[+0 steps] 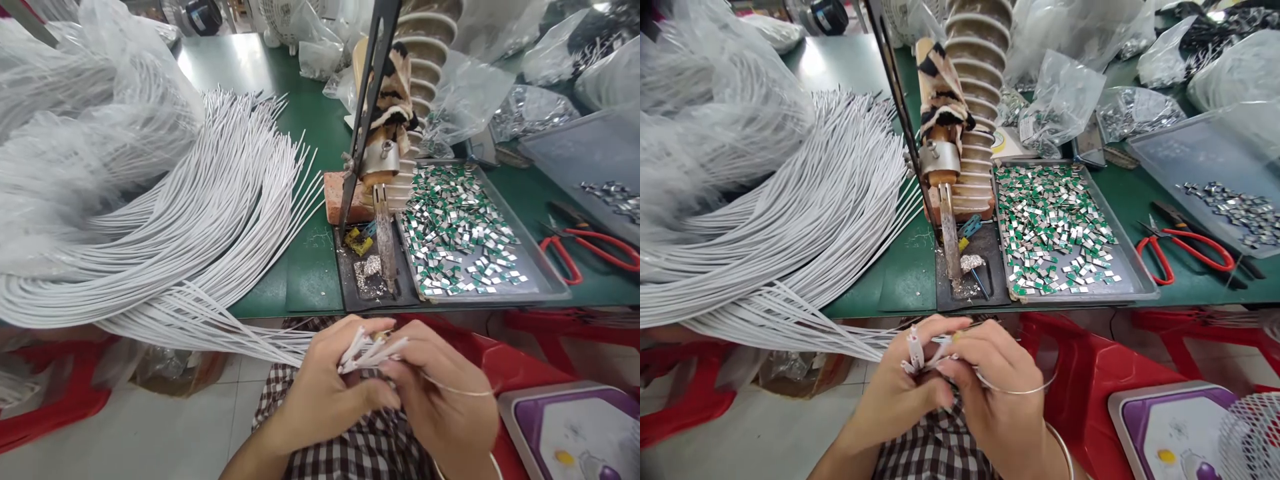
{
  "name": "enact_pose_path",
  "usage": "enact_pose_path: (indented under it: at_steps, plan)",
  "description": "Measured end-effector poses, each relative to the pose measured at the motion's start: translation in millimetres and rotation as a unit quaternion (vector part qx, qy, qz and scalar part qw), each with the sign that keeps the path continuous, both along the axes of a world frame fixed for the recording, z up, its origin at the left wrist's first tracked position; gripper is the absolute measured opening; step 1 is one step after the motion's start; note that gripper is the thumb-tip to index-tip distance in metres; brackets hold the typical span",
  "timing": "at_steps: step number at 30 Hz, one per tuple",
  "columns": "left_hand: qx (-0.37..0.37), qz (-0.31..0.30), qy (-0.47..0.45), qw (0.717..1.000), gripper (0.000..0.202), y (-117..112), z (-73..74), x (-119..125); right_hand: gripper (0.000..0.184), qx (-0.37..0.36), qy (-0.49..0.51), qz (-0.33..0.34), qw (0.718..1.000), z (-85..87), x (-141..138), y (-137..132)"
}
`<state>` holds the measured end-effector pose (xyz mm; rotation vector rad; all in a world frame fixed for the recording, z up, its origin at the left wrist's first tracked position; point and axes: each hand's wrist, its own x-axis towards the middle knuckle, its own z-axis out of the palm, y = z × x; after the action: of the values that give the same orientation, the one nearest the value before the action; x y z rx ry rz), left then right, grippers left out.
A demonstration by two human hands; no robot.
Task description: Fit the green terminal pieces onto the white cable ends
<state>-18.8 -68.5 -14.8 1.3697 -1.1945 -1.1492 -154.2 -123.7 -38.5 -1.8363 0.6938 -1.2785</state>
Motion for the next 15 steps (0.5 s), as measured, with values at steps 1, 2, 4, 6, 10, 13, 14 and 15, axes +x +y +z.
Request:
enact_pose_path:
  at_steps: [1,2,4,6,10,13,14,15]
  plan:
    - [-0.006,0.01,-0.026,1.0,0.038,-2.1,1.1,1.0,0.013,0.024,-0.021,-0.011,0.999,0.9,-3.5,-1.6]
    - [-0.016,0.022,-0.047,0.999,0.026,-3.8,1.9,1.7,0.017,0.039,-0.034,-0.015,0.999,2.2,-6.5,-3.1]
    - [-0.046,0.041,-0.078,0.995,0.025,-6.4,2.8,2.6,0.022,0.047,-0.034,-0.008,0.998,5.7,-10.4,-5.8]
    - [-0.054,0.047,-0.086,0.994,0.026,-8.1,2.5,3.5,0.027,0.05,-0.022,0.011,0.998,9.1,-11.5,-7.9]
    - [-0.029,0.051,-0.085,0.995,0.025,-10.6,0.0,3.0,0.02,0.086,-0.023,0.044,0.995,8.7,-14.3,-11.5]
    - [-0.013,0.079,-0.096,0.992,0.026,-13.2,-3.1,-1.7,0.013,0.122,0.043,0.056,0.99,-5.5,-25.6,-20.8]
    - [-0.015,0.072,-0.085,0.994,0.028,-15.1,-5.0,-3.0,0.012,0.129,0.041,0.049,0.99,-13.7,-29.9,-27.9]
    - [-0.019,0.061,-0.06,0.996,0.031,-17.5,-7.3,-3.6,0.011,0.131,0.027,0.049,0.99,-23.2,-33.2,-37.5]
